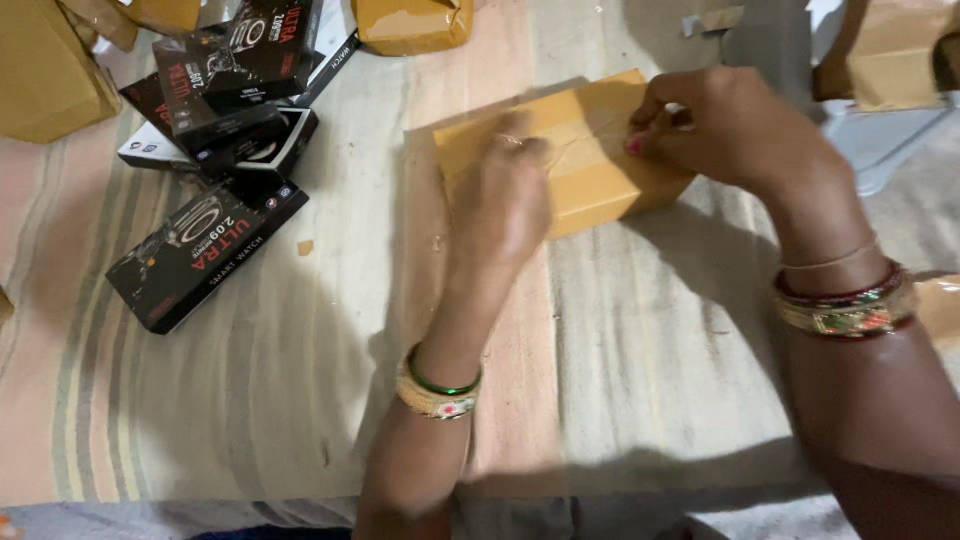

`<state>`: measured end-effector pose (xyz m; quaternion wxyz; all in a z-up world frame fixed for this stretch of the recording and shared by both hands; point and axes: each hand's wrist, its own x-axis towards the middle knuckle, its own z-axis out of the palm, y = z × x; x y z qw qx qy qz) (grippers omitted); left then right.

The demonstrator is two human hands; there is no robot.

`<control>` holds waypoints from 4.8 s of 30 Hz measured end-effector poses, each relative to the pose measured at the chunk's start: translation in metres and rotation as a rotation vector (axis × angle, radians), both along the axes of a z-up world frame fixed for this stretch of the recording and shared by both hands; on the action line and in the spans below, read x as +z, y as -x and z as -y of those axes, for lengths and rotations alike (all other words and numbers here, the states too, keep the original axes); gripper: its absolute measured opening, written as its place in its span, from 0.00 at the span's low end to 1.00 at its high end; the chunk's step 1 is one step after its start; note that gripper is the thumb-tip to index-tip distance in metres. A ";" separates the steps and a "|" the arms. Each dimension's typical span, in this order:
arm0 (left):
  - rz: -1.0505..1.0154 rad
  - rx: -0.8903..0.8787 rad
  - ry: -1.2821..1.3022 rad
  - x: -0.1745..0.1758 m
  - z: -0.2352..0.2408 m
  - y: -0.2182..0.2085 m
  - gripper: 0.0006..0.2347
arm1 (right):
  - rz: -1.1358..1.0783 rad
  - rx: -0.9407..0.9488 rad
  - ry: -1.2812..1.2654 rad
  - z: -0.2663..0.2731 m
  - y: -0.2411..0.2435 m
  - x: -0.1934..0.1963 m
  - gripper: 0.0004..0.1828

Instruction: The person places smartwatch boxes into small cardboard shipping boxes, folds the flaps, and seals them with packing tape. They repeat this process for several units, occasionally opening a product box to check the contents before resealing it.

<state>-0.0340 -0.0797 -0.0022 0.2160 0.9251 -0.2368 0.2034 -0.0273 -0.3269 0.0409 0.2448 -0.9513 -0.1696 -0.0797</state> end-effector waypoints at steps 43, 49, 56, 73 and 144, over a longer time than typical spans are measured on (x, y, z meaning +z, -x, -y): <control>0.010 -0.129 -0.202 0.047 0.156 0.011 0.43 | 0.291 -0.596 -0.420 0.104 0.095 -0.030 0.06; -0.078 0.079 0.021 0.040 0.042 -0.009 0.50 | 0.177 -0.509 -0.090 0.090 0.132 0.000 0.10; -0.111 -0.091 0.443 0.003 0.005 -0.018 0.32 | -0.054 0.000 -0.445 0.025 0.083 0.066 0.12; -0.337 -0.053 0.728 0.005 -0.006 -0.020 0.36 | 0.057 -0.167 0.428 -0.094 -0.007 0.031 0.55; -0.586 0.069 1.228 -0.015 -0.037 -0.045 0.38 | 0.021 -0.042 -0.168 -0.027 -0.058 -0.056 0.38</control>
